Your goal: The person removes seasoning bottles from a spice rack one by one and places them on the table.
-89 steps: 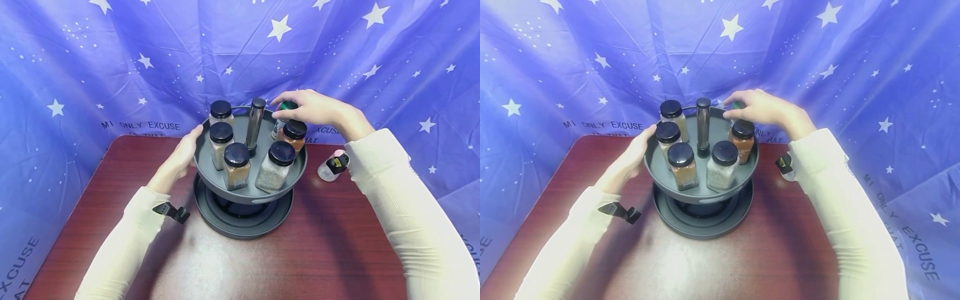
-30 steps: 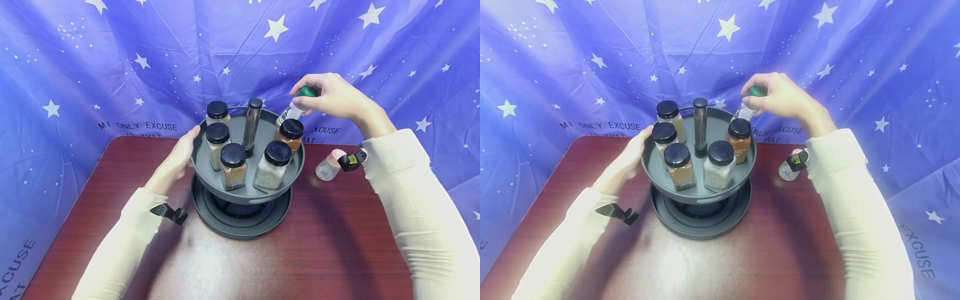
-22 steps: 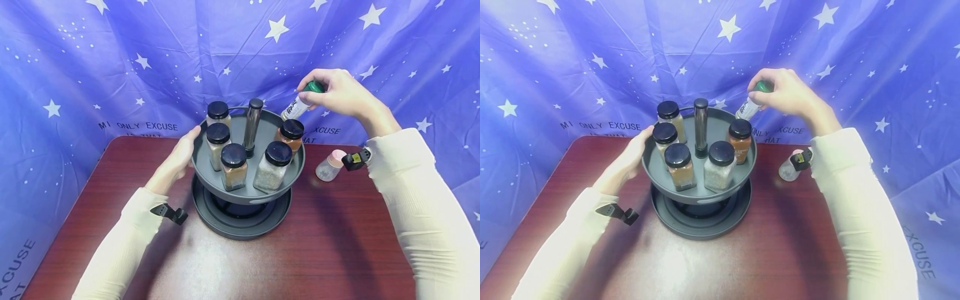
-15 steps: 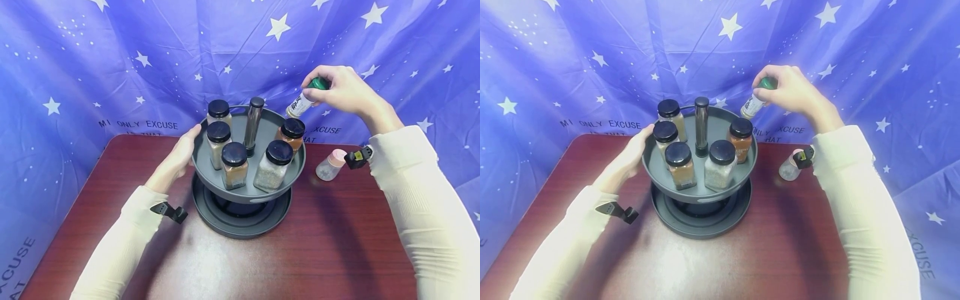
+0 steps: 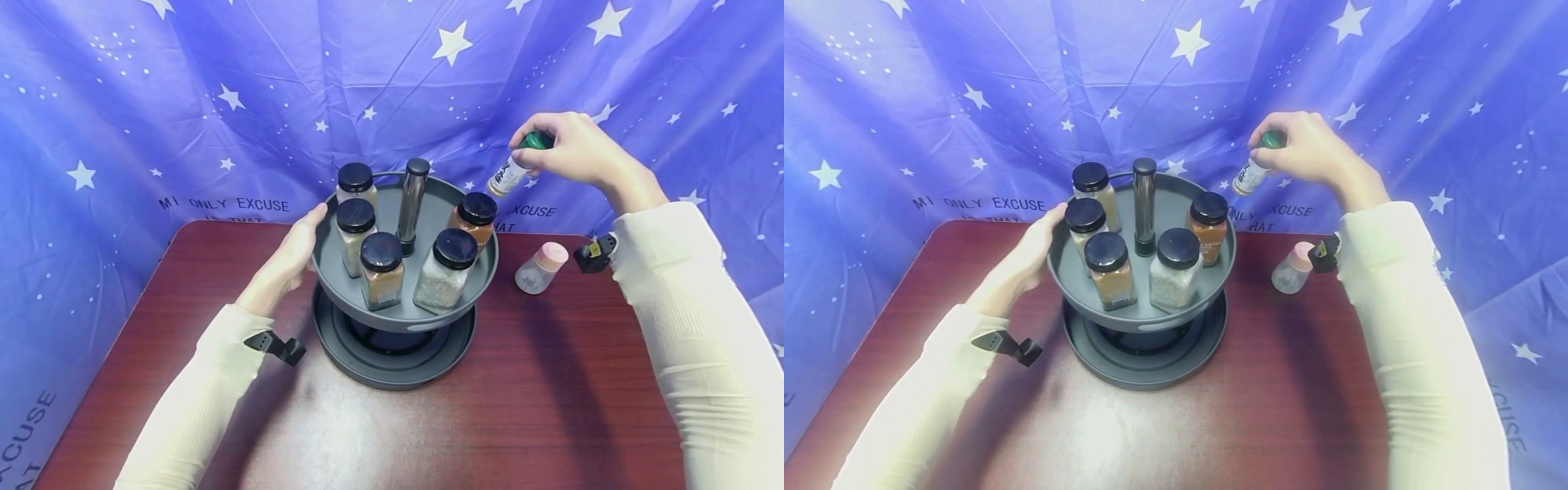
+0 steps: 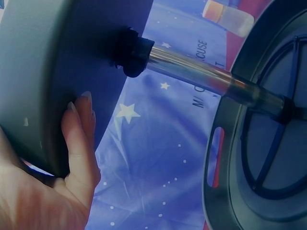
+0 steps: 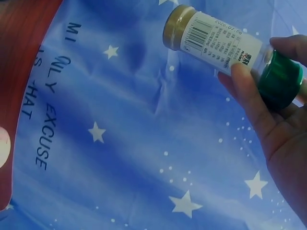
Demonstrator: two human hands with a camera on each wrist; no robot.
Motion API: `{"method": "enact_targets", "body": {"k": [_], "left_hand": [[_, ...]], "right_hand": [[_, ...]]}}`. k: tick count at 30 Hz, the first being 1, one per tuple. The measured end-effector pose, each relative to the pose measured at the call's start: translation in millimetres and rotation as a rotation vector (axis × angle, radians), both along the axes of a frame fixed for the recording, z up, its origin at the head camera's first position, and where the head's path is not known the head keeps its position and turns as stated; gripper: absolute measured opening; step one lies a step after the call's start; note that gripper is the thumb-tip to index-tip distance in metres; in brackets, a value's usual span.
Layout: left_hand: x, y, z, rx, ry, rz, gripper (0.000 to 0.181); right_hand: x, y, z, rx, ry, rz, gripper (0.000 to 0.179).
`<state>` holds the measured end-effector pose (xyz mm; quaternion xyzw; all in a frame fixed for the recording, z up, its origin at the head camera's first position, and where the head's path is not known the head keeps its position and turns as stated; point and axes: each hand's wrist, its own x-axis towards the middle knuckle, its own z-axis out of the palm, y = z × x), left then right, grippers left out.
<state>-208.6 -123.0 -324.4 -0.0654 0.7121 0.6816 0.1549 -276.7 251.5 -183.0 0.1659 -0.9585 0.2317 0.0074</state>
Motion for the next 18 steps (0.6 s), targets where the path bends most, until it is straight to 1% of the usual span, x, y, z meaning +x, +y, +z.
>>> {"method": "enact_targets", "body": {"k": [10, 18], "left_hand": [[0.8, 0.0, -0.4, 0.009, 0.008, 0.004, 0.050], [0.5, 0.2, 0.0, -0.003, 0.008, 0.009, 0.047]], "right_hand": [[-6.0, 14, 1.0, 0.062, -0.020, -0.029, 0.030], [-8.4, 27, -5.1, 0.101, -0.023, -0.041, 0.031]]}}
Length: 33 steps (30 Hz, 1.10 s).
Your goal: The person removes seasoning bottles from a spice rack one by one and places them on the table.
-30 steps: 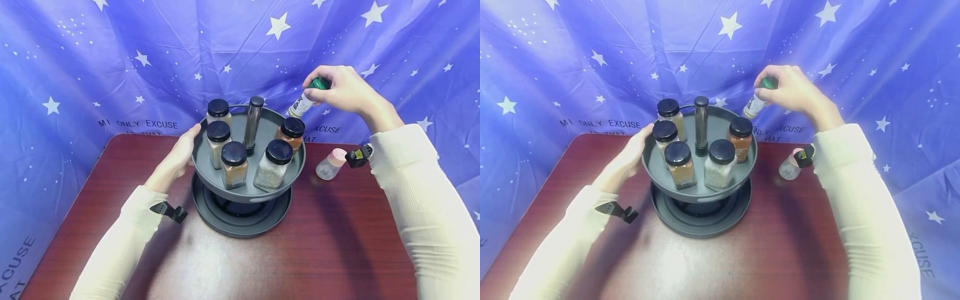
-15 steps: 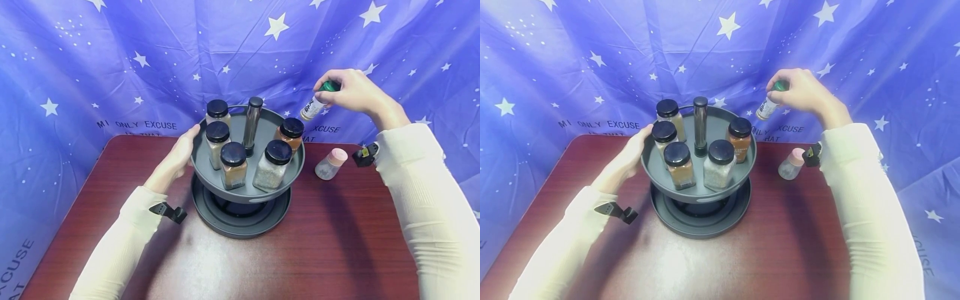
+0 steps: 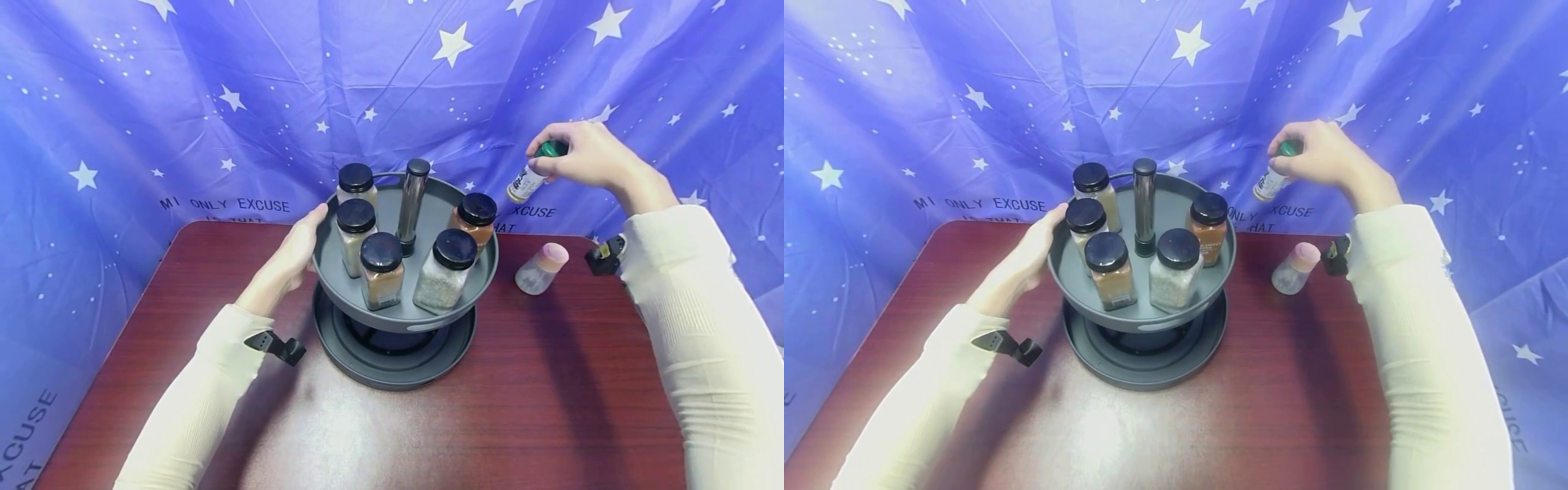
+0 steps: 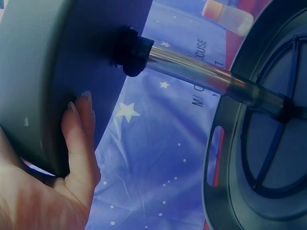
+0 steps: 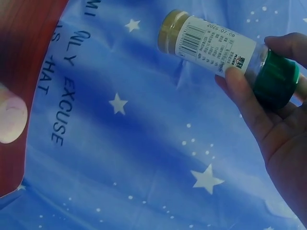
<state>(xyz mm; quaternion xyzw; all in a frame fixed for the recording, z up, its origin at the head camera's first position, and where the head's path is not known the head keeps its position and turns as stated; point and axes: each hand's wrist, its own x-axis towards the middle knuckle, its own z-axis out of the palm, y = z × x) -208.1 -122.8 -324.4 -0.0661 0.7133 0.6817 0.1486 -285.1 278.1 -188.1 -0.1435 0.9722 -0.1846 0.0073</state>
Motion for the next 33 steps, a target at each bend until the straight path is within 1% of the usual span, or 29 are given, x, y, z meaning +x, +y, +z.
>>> {"method": "enact_targets", "body": {"k": [8, 12, 16, 18, 22, 29, 33], "left_hand": [[-0.3, 0.3, -0.7, 0.009, -0.001, 0.001, 0.050], [-0.1, 0.6, -1.4, 0.011, -0.001, 0.002, 0.050], [-0.3, 0.5, -2.1, 0.015, -0.001, -0.002, 0.051], [-0.5, 0.3, -2.4, 0.015, -0.001, -0.004, 0.051], [-0.6, -0.1, -2.3, 0.008, -0.004, -0.002, 0.053], [-0.5, 0.1, -1.6, 0.014, 0.001, -0.005, 0.050], [-0.7, 0.0, -2.0, 0.011, 0.005, -0.011, 0.052]], "right_hand": [[-2.8, 19, -5.4, 0.017, -0.020, -0.037, 0.033], [-3.2, 27, -10.6, 0.012, -0.059, -0.061, 0.035], [-3.0, 31, -15.3, 0.023, -0.075, -0.065, 0.036], [-3.2, 33, -15.9, 0.026, -0.075, -0.061, 0.036], [-3.7, 39, -15.8, 0.037, -0.092, -0.081, 0.038], [-3.8, 57, -18.5, -0.002, -0.163, -0.138, 0.044], [-4.1, 68, -23.6, -0.008, -0.176, -0.163, 0.048]]}}
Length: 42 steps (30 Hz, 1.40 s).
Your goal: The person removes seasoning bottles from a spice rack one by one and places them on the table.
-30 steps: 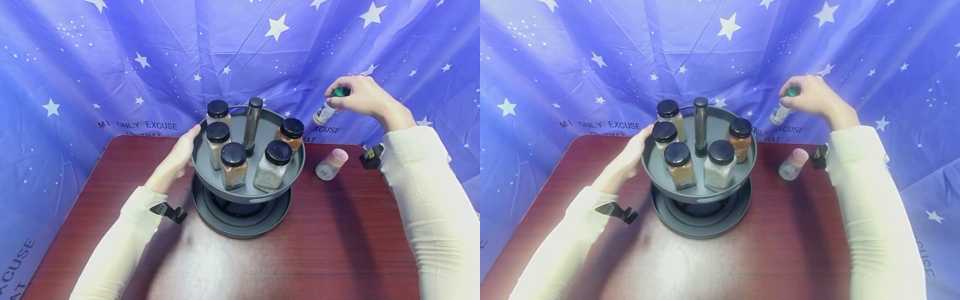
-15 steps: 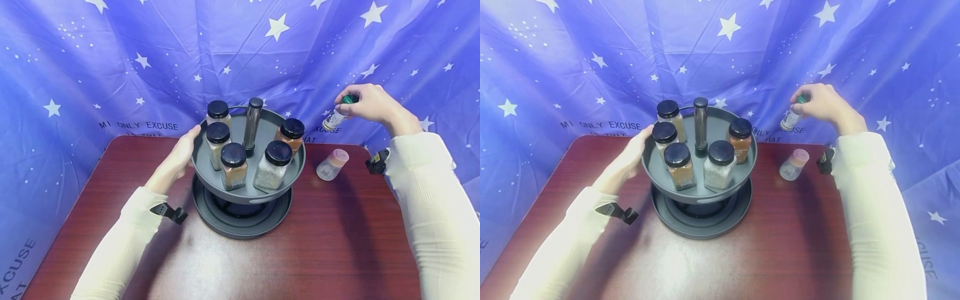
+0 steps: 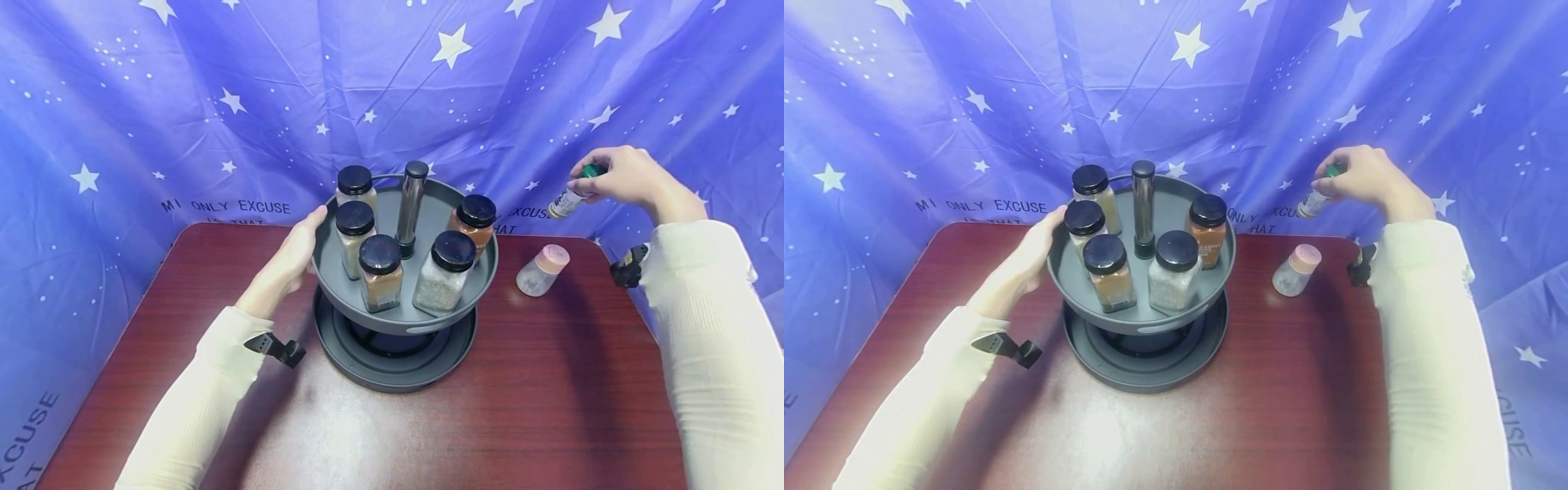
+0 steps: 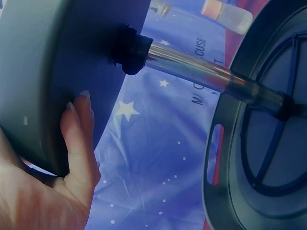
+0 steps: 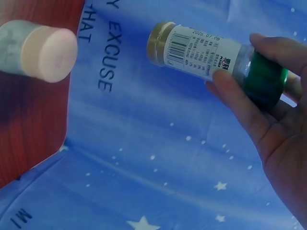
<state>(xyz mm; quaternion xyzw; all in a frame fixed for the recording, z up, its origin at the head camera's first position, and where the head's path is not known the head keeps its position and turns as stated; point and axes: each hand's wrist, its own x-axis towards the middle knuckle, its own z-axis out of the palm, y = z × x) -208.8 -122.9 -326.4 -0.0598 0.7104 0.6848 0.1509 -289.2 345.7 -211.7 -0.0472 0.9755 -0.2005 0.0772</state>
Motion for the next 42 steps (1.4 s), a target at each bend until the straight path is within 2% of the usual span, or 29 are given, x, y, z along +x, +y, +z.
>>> {"method": "enact_targets", "body": {"k": [6, 11, 16, 20, 26, 35, 42], "left_hand": [[0.4, -0.2, -0.2, -0.003, 0.001, -0.002, 0.054], [0.5, -0.2, -0.7, -0.006, 0.002, -0.005, 0.054], [0.7, -0.9, -0.8, -0.010, -0.003, 0.008, 0.054], [0.7, -1.0, -1.1, -0.012, -0.004, 0.000, 0.056], [0.4, -1.0, -2.2, -0.018, -0.006, -0.001, 0.059], [1.2, -0.4, -3.6, -0.032, -0.012, 0.011, 0.058], [0.0, 0.7, 0.0, -0.029, -0.010, 0.018, 0.059]], "right_hand": [[2.5, 17, -8.4, 0.048, 0.002, 0.006, 0.051], [4.8, 29, -15.9, 0.058, -0.031, 0.000, 0.051], [4.2, 35, -21.6, 0.044, -0.055, -0.022, 0.052], [2.7, 37, -26.1, 0.094, -0.051, -0.011, 0.052], [1.7, 43, -39.9, 0.139, -0.049, 0.003, 0.051], [5.9, 50, -58.3, 0.136, -0.042, 0.008, 0.043], [10.1, 55, -75.7, 0.156, -0.042, 0.025, 0.042]]}}
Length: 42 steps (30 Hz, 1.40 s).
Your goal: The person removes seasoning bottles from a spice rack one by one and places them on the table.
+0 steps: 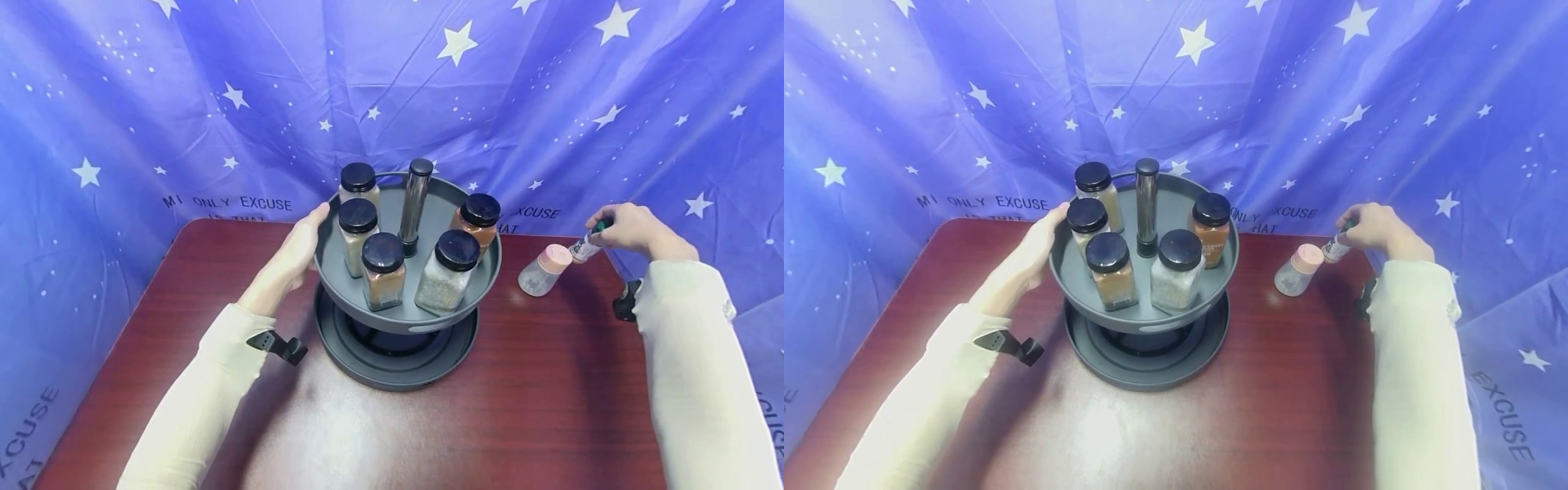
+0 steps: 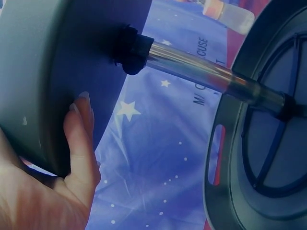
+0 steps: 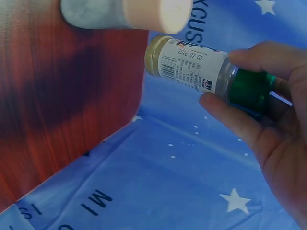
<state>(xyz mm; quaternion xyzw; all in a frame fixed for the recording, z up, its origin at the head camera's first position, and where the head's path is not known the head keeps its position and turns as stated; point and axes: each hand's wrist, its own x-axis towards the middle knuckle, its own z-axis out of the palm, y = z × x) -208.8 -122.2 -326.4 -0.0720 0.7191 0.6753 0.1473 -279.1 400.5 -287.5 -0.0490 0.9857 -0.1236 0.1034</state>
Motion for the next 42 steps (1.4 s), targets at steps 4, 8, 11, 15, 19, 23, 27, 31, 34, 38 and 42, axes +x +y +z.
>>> {"method": "enact_targets", "body": {"k": [4, 8, 11, 15, 19, 23, 27, 31, 34, 38, 42], "left_hand": [[-0.8, -0.2, 1.1, -0.005, 0.009, 0.002, 0.057], [-0.9, -0.7, -0.2, -0.001, 0.011, -0.001, 0.056], [-1.2, -0.7, -1.4, 0.003, 0.007, -0.002, 0.056], [-0.6, -1.5, -2.2, -0.004, -0.003, 0.004, 0.058], [0.3, -1.6, -2.4, -0.010, -0.008, 0.007, 0.059], [0.2, -1.4, -3.2, -0.001, -0.004, 0.010, 0.058], [-0.1, -1.9, -3.8, 0.003, 0.001, 0.016, 0.056], [-0.6, -2.3, -4.1, 0.000, 0.004, 0.019, 0.052], [-0.5, -2.5, -3.7, -0.005, 0.003, 0.018, 0.052], [-0.5, -2.4, -2.4, -0.006, 0.001, 0.018, 0.055], [-0.7, -1.7, -1.5, 0.004, 0.014, 0.009, 0.053]], "right_hand": [[-0.2, 3, -10.8, 0.008, 0.004, 0.003, 0.041], [-0.4, 6, -21.1, 0.023, 0.022, 0.016, 0.039], [0.4, 8, -29.1, 0.037, 0.048, 0.025, 0.037], [2.6, 7, -36.7, 0.055, 0.048, 0.029, 0.036], [5.1, 6, -43.9, 0.040, 0.012, 0.011, 0.039], [5.8, 9, -53.1, 0.018, 0.001, -0.003, 0.039], [4.9, 11, -60.8, 0.024, -0.013, -0.008, 0.039], [4.6, 10, -66.9, 0.021, -0.032, -0.016, 0.039], [4.5, 9, -70.4, 0.026, -0.039, -0.013, 0.039], [4.5, 9, -74.8, 0.036, -0.044, -0.009, 0.041], [5.5, 8, -79.3, 0.030, -0.038, -0.001, 0.042]]}}
